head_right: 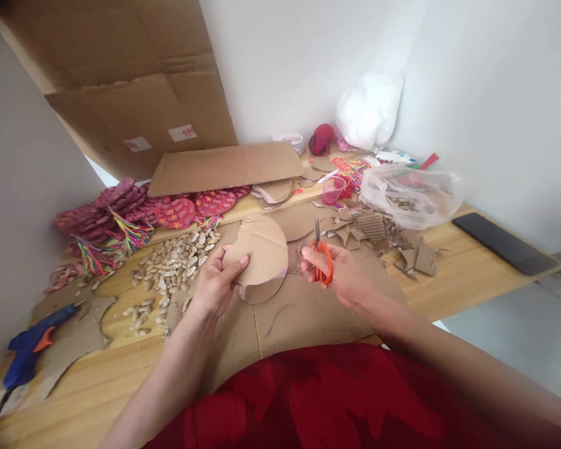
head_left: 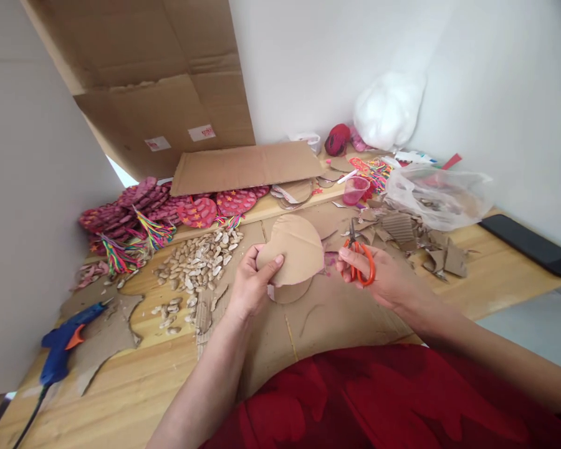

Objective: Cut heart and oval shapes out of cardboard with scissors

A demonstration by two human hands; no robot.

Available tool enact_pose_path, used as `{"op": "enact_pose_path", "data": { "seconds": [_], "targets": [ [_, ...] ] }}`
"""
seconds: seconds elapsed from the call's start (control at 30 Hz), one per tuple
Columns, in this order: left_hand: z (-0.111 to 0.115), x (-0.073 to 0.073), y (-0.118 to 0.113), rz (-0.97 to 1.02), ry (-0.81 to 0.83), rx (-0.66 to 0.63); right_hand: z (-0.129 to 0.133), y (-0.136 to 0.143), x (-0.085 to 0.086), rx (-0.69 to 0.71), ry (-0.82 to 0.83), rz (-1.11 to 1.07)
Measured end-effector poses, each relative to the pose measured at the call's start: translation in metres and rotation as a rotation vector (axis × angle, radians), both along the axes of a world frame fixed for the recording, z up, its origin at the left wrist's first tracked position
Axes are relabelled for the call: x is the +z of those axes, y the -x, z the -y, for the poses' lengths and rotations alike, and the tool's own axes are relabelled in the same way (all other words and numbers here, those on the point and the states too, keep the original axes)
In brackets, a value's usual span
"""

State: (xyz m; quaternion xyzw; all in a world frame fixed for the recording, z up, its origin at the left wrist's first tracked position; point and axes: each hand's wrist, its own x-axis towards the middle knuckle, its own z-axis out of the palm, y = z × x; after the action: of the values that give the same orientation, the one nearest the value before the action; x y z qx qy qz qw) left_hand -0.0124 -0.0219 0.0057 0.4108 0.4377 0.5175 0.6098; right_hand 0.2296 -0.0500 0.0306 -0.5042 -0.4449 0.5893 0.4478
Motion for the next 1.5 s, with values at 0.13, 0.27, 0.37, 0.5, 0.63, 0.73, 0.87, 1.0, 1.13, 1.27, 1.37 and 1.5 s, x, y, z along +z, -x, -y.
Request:
{"op": "enact_pose_path", "data": {
  "seconds": [0.13, 0.27, 0.37, 0.5, 0.63, 0.73, 0.87, 1.0, 1.13, 1.27, 1.37, 1.5],
  "targets": [
    [0.000, 0.002, 0.000, 0.009, 0.002, 0.018, -0.001, 0.005, -0.003, 0.041, -0.023, -0.003],
    [0.002, 0.001, 0.000, 0.004, -0.013, -0.011, -0.005, 0.017, -0.005, 0.016, -0.020, -0.031],
    [0.001, -0.002, 0.000, 0.037, 0.004, -0.004, -0.009, 0.024, -0.008, -0.022, -0.005, -0.080],
    [-0.001, -0.005, -0.001, 0.104, 0.062, 0.003, -0.013, 0.027, -0.014, -0.036, -0.018, -0.100],
    [-0.003, -0.004, -0.001, 0.130, 0.039, 0.050, -0.014, 0.022, -0.017, 0.019, -0.029, -0.115],
    [-0.004, -0.003, -0.001, 0.125, 0.035, 0.077, -0.015, 0.022, -0.019, -0.005, -0.026, -0.125],
    [-0.005, -0.003, -0.001, 0.110, 0.034, 0.056, -0.019, 0.027, -0.017, -0.021, 0.004, -0.134],
    [-0.006, -0.005, -0.002, 0.143, 0.054, 0.079, -0.024, 0.034, -0.017, -0.033, 0.044, -0.158],
    [-0.010, -0.006, -0.002, 0.138, 0.112, 0.181, -0.030, 0.036, -0.021, -0.048, 0.053, -0.179],
    [-0.011, -0.008, 0.001, 0.156, 0.129, 0.155, -0.035, 0.039, -0.025, -0.088, 0.056, -0.205],
    [-0.011, -0.010, 0.002, 0.122, 0.080, 0.141, -0.038, 0.040, -0.027, -0.060, 0.067, -0.215],
    [-0.012, -0.013, 0.004, 0.080, 0.015, 0.167, -0.040, 0.040, -0.031, -0.025, 0.060, -0.224]
  ]
}}
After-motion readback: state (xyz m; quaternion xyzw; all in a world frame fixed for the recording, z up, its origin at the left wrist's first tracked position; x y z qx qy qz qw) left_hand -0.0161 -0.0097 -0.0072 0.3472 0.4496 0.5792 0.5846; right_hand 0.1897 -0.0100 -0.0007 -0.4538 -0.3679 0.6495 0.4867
